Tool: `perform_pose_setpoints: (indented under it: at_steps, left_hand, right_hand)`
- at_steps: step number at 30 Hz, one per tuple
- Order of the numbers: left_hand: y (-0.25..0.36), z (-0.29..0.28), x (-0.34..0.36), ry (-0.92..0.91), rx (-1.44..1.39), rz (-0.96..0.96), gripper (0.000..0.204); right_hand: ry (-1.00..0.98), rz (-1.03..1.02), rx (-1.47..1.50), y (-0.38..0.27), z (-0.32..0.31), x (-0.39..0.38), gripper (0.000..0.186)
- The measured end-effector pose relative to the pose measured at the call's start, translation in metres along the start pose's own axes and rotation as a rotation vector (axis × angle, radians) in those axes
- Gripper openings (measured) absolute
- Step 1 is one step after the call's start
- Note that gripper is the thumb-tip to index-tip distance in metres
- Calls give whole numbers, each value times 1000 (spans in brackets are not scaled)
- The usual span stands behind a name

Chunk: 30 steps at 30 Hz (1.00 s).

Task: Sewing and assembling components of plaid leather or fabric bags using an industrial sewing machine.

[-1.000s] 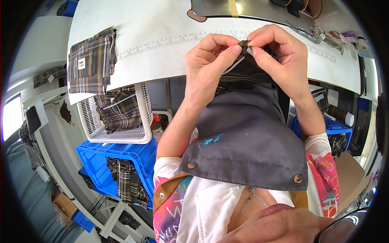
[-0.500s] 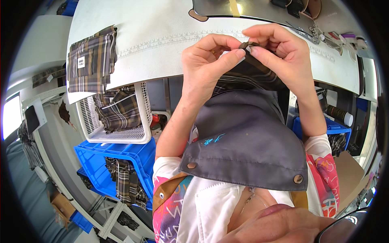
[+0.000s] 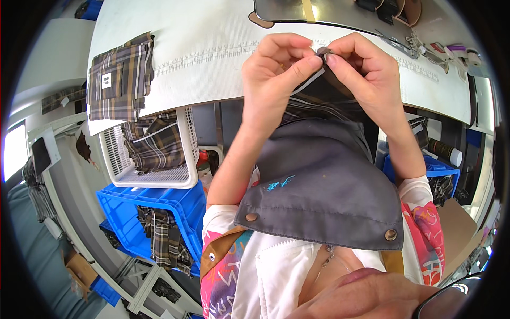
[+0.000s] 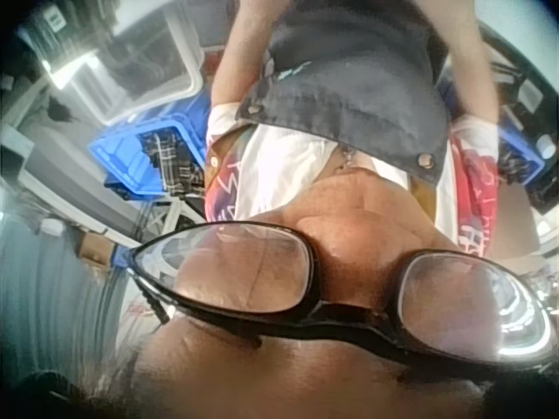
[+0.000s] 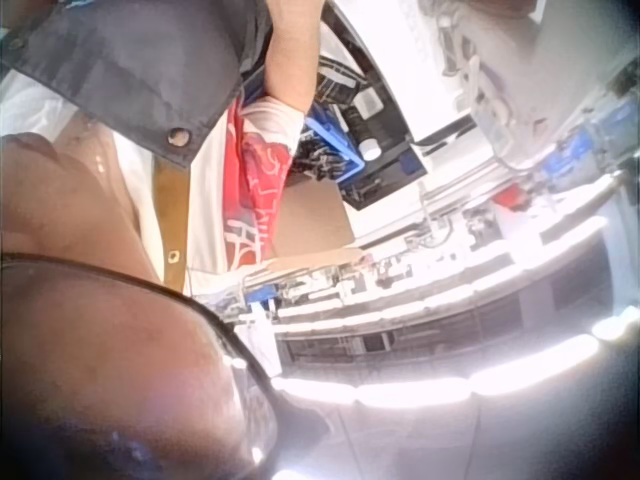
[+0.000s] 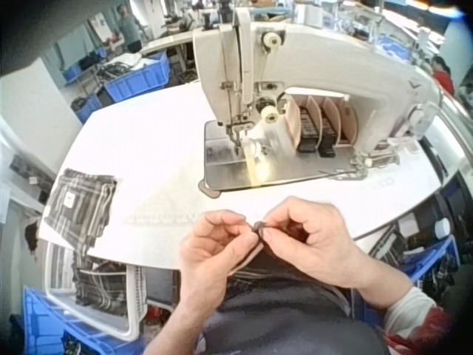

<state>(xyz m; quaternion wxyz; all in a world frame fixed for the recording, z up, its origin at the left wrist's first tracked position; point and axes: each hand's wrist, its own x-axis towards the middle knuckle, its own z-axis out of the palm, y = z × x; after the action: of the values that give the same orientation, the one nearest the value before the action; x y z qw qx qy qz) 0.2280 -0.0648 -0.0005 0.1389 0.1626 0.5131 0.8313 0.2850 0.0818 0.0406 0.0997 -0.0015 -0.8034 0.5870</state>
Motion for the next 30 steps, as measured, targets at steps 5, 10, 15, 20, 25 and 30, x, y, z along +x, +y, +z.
perform_pose_setpoints:
  at_steps: [5,10,15,20,25,30]
  left_hand:
    - [-14,3,-9,112,727,609,28]
    - [-20,8,-5,171,966,767,22]
    - [-22,15,-4,197,1028,772,17]
    - [-18,10,4,134,910,694,13]
    - [5,2,3,-51,250,-61,6]
    - [2,4,-2,-126,219,-23,11]
  right_hand:
    - [121,-82,103,9,9,-1,7]
    - [162,-79,50,11,10,-2,6]
    - [220,-111,23,15,12,-3,6]
    - [190,-92,87,15,9,-2,6]
    - [91,4,160,12,1,-5,6]
    - [99,15,163,12,2,-6,6]
